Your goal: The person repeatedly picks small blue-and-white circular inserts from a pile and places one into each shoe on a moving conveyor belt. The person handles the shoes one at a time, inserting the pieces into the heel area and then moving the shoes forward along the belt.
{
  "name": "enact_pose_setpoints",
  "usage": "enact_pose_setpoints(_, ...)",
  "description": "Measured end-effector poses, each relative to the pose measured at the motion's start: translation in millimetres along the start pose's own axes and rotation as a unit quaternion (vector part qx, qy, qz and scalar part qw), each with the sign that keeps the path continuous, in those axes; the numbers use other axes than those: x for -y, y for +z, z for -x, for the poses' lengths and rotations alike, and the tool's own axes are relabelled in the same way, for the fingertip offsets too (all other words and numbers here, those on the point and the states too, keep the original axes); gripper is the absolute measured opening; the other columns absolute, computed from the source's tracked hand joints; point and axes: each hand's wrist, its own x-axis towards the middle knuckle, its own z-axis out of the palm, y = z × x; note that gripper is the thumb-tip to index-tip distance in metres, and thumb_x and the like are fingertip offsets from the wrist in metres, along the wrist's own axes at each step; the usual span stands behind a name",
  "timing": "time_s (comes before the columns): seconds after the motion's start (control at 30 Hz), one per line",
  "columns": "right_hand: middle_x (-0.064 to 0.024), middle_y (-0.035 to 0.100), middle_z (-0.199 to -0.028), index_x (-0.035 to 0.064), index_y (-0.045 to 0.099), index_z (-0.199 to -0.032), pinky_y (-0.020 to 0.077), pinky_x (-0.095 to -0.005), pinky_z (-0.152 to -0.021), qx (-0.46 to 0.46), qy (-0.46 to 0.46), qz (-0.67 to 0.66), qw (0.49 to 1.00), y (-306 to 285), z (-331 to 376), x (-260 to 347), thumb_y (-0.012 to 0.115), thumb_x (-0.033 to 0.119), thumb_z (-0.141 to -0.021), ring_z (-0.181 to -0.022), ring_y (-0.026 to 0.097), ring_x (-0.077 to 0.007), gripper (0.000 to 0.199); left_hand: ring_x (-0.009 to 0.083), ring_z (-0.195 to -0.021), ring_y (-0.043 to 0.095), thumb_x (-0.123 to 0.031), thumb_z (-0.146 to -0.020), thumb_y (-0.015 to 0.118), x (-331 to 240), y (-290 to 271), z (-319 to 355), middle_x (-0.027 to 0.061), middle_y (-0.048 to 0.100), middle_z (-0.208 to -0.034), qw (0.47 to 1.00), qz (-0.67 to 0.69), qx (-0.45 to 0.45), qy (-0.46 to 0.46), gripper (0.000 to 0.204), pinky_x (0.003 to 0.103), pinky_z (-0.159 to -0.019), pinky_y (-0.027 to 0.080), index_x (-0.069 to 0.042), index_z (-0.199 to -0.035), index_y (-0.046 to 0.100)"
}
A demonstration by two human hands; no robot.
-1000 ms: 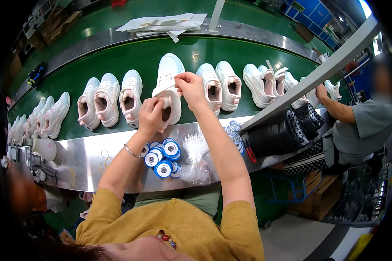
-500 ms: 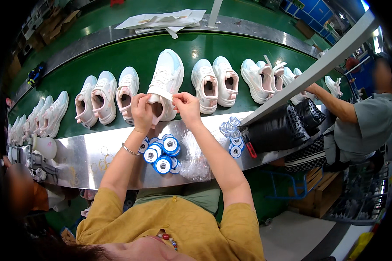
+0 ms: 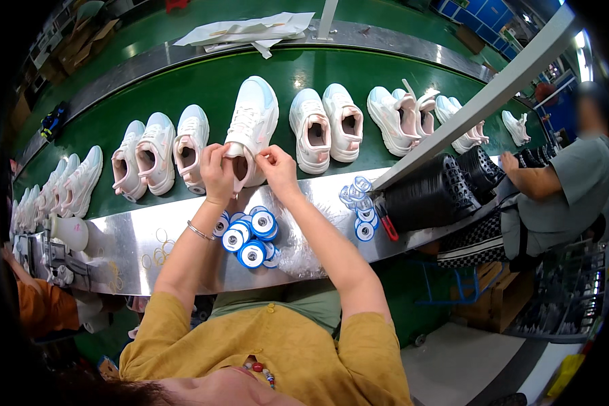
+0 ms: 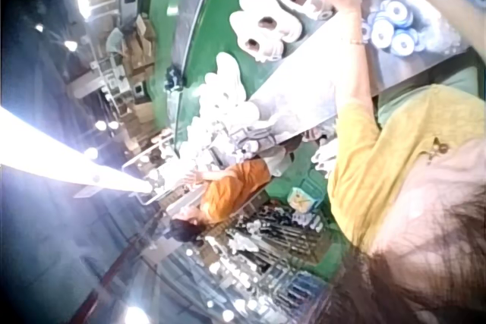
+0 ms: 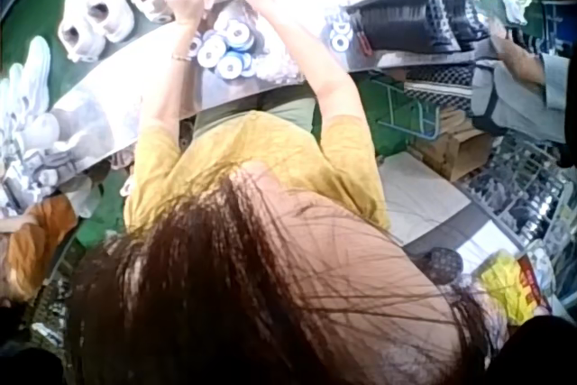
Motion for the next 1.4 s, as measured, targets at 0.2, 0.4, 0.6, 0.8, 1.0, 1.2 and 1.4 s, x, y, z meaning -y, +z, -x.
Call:
enact_pose_setpoints(0.2, -0.003, 0.061, -0.066, -0.0023, 0.066, -0.082, 0.0428, -0.0225, -0.055, -0.002, 0.013, 0.055, 0.998, -70.0, 7.9, 38.1, 0.063, 0.009, -0.08, -0.06, 0.054, -0.0068, 0.011, 0.0306, -0.085, 0.054, 0.0, -0.077, 0.059, -10.2, 12.6, -10.3, 0.0127, 0.056, -0.088, 0.998, -0.004, 0.053, -0.037, 0.01, 0.039, -0.072, 0.046, -0.002, -0.087, 0.059)
enact_pose_setpoints(0.4, -0.008, 0.063, -0.067, -0.0021, 0.066, -0.083, 0.0454, -0.0279, -0.057, 0.055, 0.032, 0.216, 0.974, -134.8, 39.1, 40.8, 0.064, 0.011, -0.078, -0.061, 0.059, -0.0139, 0.014, 0.0284, -0.076, 0.057, -0.002, -0.082, 0.06, -20.2, 0.6, -15.3, 0.0136, 0.058, -0.083, 0.988, 0.065, 0.075, -0.121, 0.006, 0.036, -0.066, 0.046, 0.002, -0.086, 0.059)
enact_pose_setpoints(0.6, -0.0138, 0.066, -0.073, -0.0008, 0.067, -0.083, 0.0485, -0.0348, -0.065, 0.079, 0.088, 0.318, 0.941, -135.2, 44.3, 9.2, 0.064, 0.026, -0.078, -0.069, 0.063, -0.025, 0.027, 0.0295, -0.076, 0.057, 0.005, -0.079, 0.059, -82.4, -26.8, 2.8, 0.0145, 0.057, -0.082, 0.984, 0.118, 0.095, -0.092, 0.011, 0.036, -0.068, 0.046, 0.002, -0.089, 0.056)
enact_pose_setpoints(0.8, -0.0186, 0.066, -0.08, 0.0005, 0.067, -0.081, 0.0492, -0.0395, -0.072, 0.067, 0.137, 0.353, 0.923, -135.6, 44.8, 3.2, 0.067, 0.032, -0.074, -0.077, 0.064, -0.0333, 0.032, 0.034, -0.085, 0.057, 0.004, -0.077, 0.061, -131.7, -35.0, 43.3, 0.0169, 0.059, -0.091, 0.965, 0.14, 0.201, -0.094, 0.018, 0.039, -0.074, 0.047, 0.002, -0.094, 0.056)
enact_pose_setpoints(1.0, -0.0162, 0.064, -0.083, -0.0005, 0.064, -0.077, 0.0483, -0.0365, -0.069, 0.054, 0.097, 0.298, 0.948, -140.6, 57.1, -1.0, 0.069, 0.027, -0.075, -0.076, 0.063, -0.029, 0.028, 0.0364, -0.107, 0.053, -0.005, -0.078, 0.064, -167.4, -20.8, 73.8, 0.0209, 0.056, -0.112, 0.943, 0.108, 0.313, 0.02, 0.036, 0.042, -0.091, 0.043, 0.002, -0.111, 0.053)
enact_pose_setpoints(1.2, -0.0094, 0.056, -0.071, -0.001, 0.056, -0.08, 0.0441, -0.0312, -0.061, 0.03, -0.011, 0.192, 0.981, -130.3, 64.8, 6.8, 0.065, 0.014, -0.08, -0.065, 0.054, -0.0185, 0.018, 0.0459, -0.128, 0.034, -0.028, -0.083, 0.062, -183.3, -7.7, 111.9, 0.0336, 0.037, -0.134, 0.899, 0.025, 0.434, 0.041, 0.063, 0.047, -0.105, 0.031, 0.012, -0.127, 0.042)
enact_pose_setpoints(1.4, -0.0043, 0.059, -0.072, 0.0016, 0.054, -0.076, 0.0431, -0.0269, -0.061, -0.203, -0.05, 0.08, 0.975, -166.5, 32.6, -8.6, 0.062, 0.009, -0.084, -0.064, 0.05, -0.0118, 0.014, 0.044, -0.128, 0.035, -0.028, -0.083, 0.062, -189.7, -4.0, 122.2, 0.0327, 0.037, -0.134, 0.896, 0.027, 0.44, 0.05, 0.063, 0.046, -0.105, 0.031, 0.015, -0.124, 0.042)
